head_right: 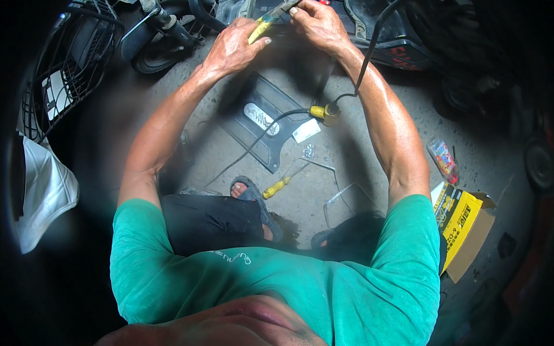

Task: The person uses pliers to strip insulation from wires and then twists a wire connector onto the exposed ends of the wires.

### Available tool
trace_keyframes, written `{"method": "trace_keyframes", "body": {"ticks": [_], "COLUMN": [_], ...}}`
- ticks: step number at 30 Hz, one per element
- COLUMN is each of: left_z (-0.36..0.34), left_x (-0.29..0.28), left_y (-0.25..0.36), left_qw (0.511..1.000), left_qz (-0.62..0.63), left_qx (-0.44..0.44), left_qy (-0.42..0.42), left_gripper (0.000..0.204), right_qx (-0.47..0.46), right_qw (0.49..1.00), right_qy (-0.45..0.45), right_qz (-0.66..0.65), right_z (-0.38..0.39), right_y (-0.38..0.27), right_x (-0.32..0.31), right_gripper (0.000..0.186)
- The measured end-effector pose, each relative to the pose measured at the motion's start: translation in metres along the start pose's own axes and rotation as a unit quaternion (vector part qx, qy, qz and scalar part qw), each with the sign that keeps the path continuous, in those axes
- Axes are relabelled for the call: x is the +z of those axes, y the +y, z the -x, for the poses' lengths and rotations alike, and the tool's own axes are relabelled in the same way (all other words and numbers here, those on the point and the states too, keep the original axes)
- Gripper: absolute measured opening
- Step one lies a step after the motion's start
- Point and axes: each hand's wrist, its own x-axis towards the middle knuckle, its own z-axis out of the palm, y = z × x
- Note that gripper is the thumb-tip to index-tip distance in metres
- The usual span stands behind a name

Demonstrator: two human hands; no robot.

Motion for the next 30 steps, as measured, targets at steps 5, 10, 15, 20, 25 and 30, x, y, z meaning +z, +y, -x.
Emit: {"method": "trace_keyframes", "body": {"ticks": [5, 10, 15, 20, 25, 30], "left_z": [0.000, 0.001, 0.005, 0.006, 0.002, 0.005], "left_x": [-0.001, -0.007, -0.012, -0.013, -0.010, -0.010], "left_y": [0.003, 0.007, 0.012, 0.009, 0.004, -0.001], "left_qw": [0.999, 0.998, 0.979, 0.964, 0.961, 0.969], "left_qz": [0.003, 0.005, 0.138, 0.179, 0.153, 0.131], "left_qx": [-0.032, -0.044, -0.125, -0.138, -0.151, -0.145], "left_qy": [-0.024, -0.042, -0.085, -0.138, -0.177, -0.153], "left_gripper": [0.041, 0.042, 0.044, 0.044, 0.042, 0.042], "right_qx": [0.016, 0.038, 0.067, 0.012, 0.002, 0.024], "right_qw": [0.999, 0.999, 0.996, 0.998, 0.997, 0.994], "right_qy": [0.022, 0.008, -0.047, -0.033, 0.009, 0.018], "right_qz": [-0.026, -0.020, -0.025, 0.053, 0.072, 0.107], "right_z": [0.001, -0.002, -0.016, -0.003, -0.001, -0.002], "right_y": [-0.001, 0.002, 0.037, 0.050, 0.053, 0.051], "right_x": [0.006, 0.005, -0.009, 0.002, 0.006, 0.008], "right_gripper": [0.020, 0.020, 0.025, 0.040, 0.044, 0.046]}}
